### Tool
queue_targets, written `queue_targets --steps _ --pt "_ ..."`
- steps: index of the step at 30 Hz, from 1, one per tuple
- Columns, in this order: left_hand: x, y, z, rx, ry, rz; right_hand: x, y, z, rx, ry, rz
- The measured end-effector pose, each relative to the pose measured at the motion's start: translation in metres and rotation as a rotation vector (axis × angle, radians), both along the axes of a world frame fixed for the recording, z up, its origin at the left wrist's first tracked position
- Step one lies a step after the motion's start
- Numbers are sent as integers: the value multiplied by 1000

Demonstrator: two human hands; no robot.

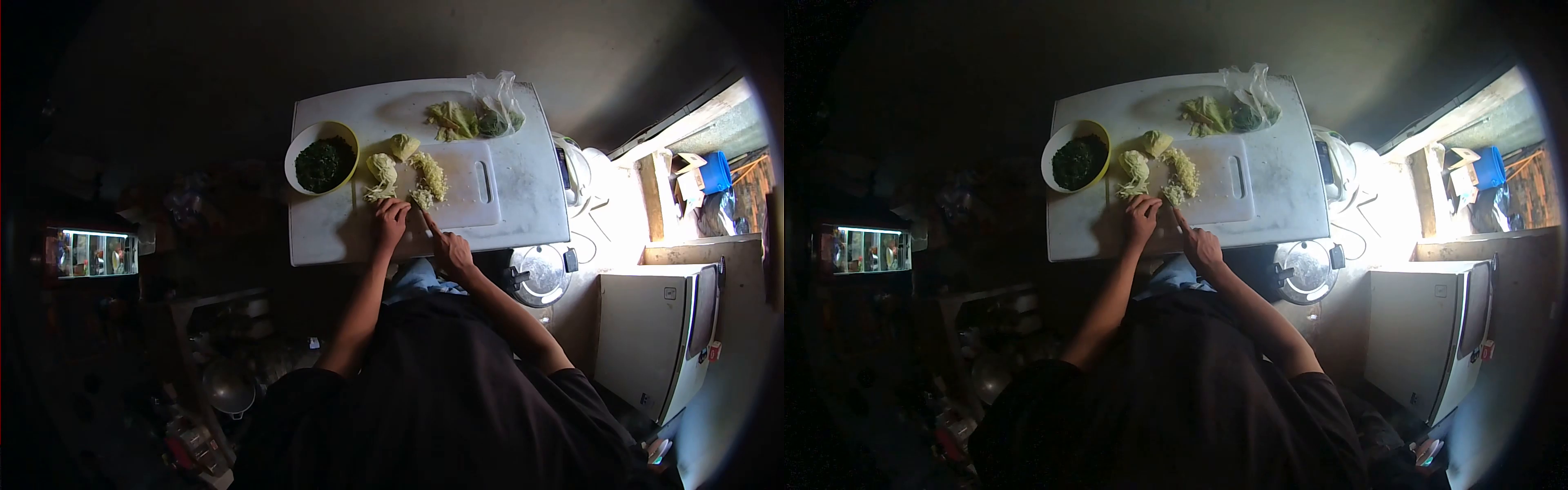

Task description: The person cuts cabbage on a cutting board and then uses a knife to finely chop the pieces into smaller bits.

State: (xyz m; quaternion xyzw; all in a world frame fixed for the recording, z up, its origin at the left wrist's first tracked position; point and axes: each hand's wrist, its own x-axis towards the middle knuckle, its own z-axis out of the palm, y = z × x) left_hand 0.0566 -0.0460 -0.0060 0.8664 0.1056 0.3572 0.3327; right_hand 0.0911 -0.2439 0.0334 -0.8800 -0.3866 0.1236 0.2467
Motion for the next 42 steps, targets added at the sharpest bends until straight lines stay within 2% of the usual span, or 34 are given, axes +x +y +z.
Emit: queue_targets --steps 5,8,24,29,34,42 --pt "-1 -1 -5 -36 -16 28 -1 4 19 -108 57 -15" --pt "-1 1 -4 40 3 21 -3 6 30 -136 122 10" --pt "0 3 -10 -8 72 42 7 10 16 -139 94 -47" --pt "-1 2 -5 33 82 38 5 9 17 -123 31 6" --pt "0 -2 -2 -80 107 50 7 6 25 -163 85 -17" --pt "2 -1 3 -48 77 5 3 2 21 -148 83 -10"
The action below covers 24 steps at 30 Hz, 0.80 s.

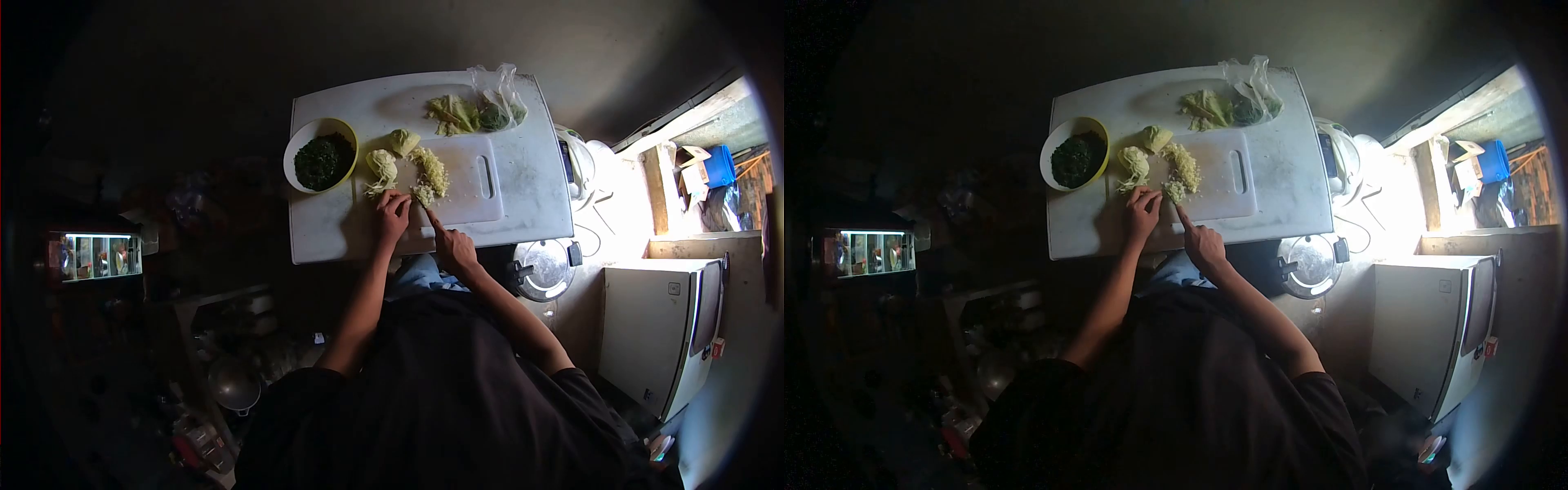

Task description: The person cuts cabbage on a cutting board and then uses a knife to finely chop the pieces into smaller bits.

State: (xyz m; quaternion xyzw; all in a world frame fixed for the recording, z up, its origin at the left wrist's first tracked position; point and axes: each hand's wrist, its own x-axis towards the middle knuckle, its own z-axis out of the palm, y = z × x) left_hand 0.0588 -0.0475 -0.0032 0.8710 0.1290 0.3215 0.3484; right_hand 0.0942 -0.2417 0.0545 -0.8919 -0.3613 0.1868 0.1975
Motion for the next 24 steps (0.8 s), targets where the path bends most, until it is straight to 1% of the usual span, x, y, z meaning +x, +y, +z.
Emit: queue_targets --steps 5,15,17,18,19,20,21,24 --pt "0 0 -1 3 -17 32 -2 3 13 -33 51 -16" --pt "-1 0 -1 34 -39 28 -16 0 -2 34 64 -8" --pt "-1 0 2 25 -32 13 -16 2 -9 54 48 -7" --pt "0 0 -1 19 -32 20 -15 4 -26 49 50 -14" --pt "0 0 -5 13 -33 26 -11 8 -52 95 -6 0" --pt "1 0 -9 10 -35 18 -8 10 -65 142 -65 15" --pt "1 1 -14 9 -47 20 -8 12 -59 140 -70 9" --pt "1 0 -6 39 -62 15 -10 15 -28 133 -69 -26"
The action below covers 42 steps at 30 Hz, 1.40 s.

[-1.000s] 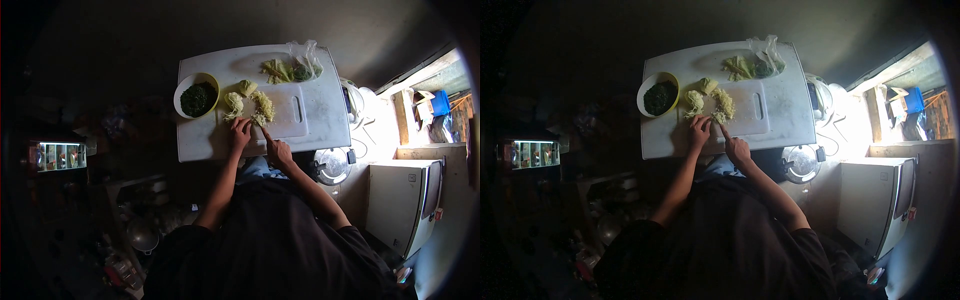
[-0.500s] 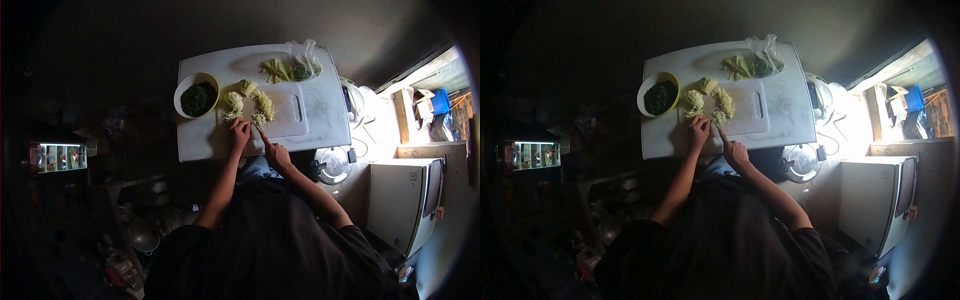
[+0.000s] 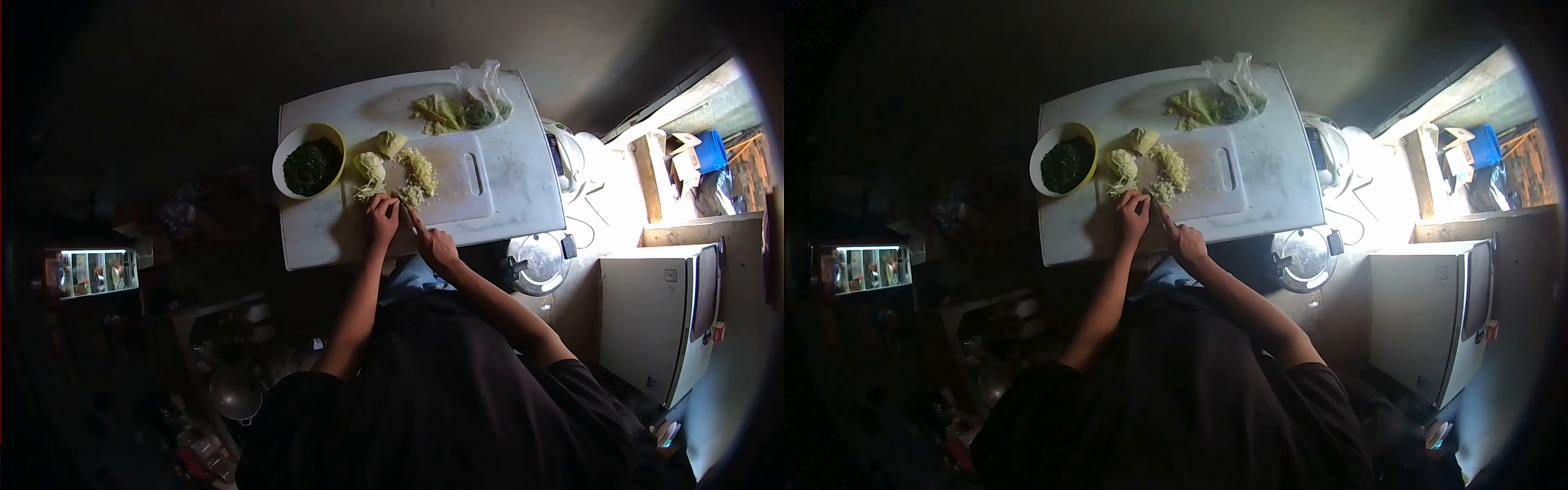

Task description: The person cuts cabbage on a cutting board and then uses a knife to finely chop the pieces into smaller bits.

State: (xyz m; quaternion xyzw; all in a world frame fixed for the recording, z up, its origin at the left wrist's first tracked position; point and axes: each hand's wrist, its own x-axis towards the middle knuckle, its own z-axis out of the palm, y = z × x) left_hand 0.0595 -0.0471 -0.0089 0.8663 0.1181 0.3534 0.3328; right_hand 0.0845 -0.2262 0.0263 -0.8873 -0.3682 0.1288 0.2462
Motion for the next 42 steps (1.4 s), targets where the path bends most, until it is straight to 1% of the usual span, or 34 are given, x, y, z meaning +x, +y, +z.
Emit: queue_targets --steps 2,5,8,11,17,20,23,26,30,32,35,38,42 --pt "-1 -1 2 -38 15 -15 -2 -6 12 -75 64 21" --pt "0 2 -4 1 16 -12 -1 -12 2 -44 35 20" --pt "-2 0 9 8 -12 -49 4 -9 -3 -50 10 18" --pt "-2 1 10 30 -24 -65 6 -13 -2 -17 24 19" --pt "-4 2 1 12 17 -8 2 -12 21 -44 71 23" --pt "-3 3 -5 36 6 18 -1 -11 20 -61 63 46" --pt "-4 1 -1 33 -14 16 -2 -12 19 -61 61 49" --pt "-3 0 0 24 -7 18 -5 -13 11 -52 23 40" --pt "-1 2 -6 34 -35 14 -5 -11 0 -55 35 34" --pt "-1 3 -10 54 -40 6 0 -7 -7 27 9 62" --pt "-1 3 -3 97 -24 14 5 2 -19 -22 9 64" --pt "-3 -1 5 77 -50 29 2 -5 5 -53 74 68" --pt "-3 -1 5 35 -3 27 -1 -16 -2 -63 49 73"
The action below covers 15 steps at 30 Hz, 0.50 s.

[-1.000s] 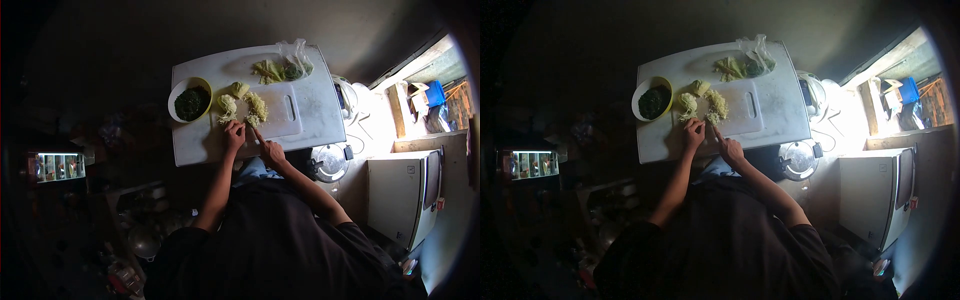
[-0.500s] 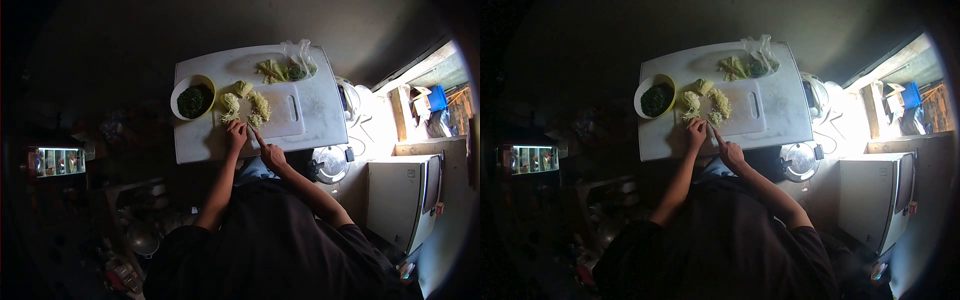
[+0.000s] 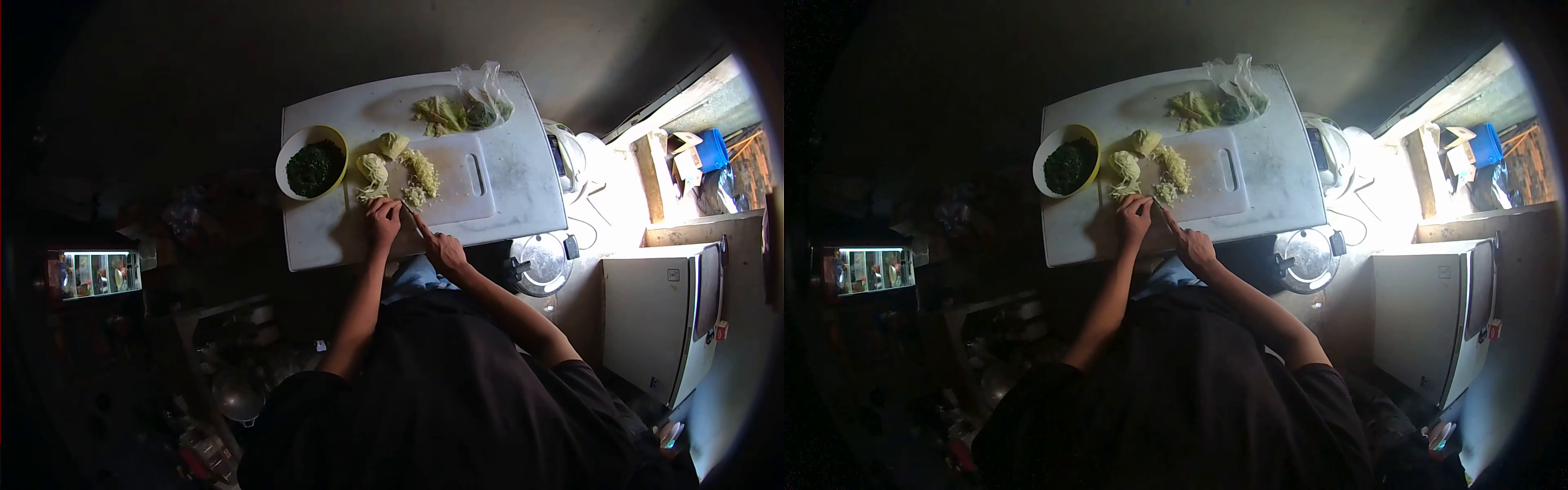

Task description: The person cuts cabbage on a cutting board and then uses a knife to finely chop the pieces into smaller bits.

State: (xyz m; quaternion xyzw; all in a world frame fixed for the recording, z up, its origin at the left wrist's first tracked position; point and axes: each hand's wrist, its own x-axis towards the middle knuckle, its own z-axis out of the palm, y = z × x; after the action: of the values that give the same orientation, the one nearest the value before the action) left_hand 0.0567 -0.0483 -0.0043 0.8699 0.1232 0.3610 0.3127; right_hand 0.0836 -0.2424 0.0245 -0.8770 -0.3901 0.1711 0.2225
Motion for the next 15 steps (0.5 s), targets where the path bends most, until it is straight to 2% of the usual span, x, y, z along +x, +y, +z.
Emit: queue_targets --steps 3,12,15 --pt "2 2 2 9 -32 -9 4 1 5 67 -11 -14" --pt "-1 2 0 -26 -39 -4 5 7 25 -35 40 -44" --pt "-1 1 -1 37 -2 31 2 5 26 -11 13 -32"
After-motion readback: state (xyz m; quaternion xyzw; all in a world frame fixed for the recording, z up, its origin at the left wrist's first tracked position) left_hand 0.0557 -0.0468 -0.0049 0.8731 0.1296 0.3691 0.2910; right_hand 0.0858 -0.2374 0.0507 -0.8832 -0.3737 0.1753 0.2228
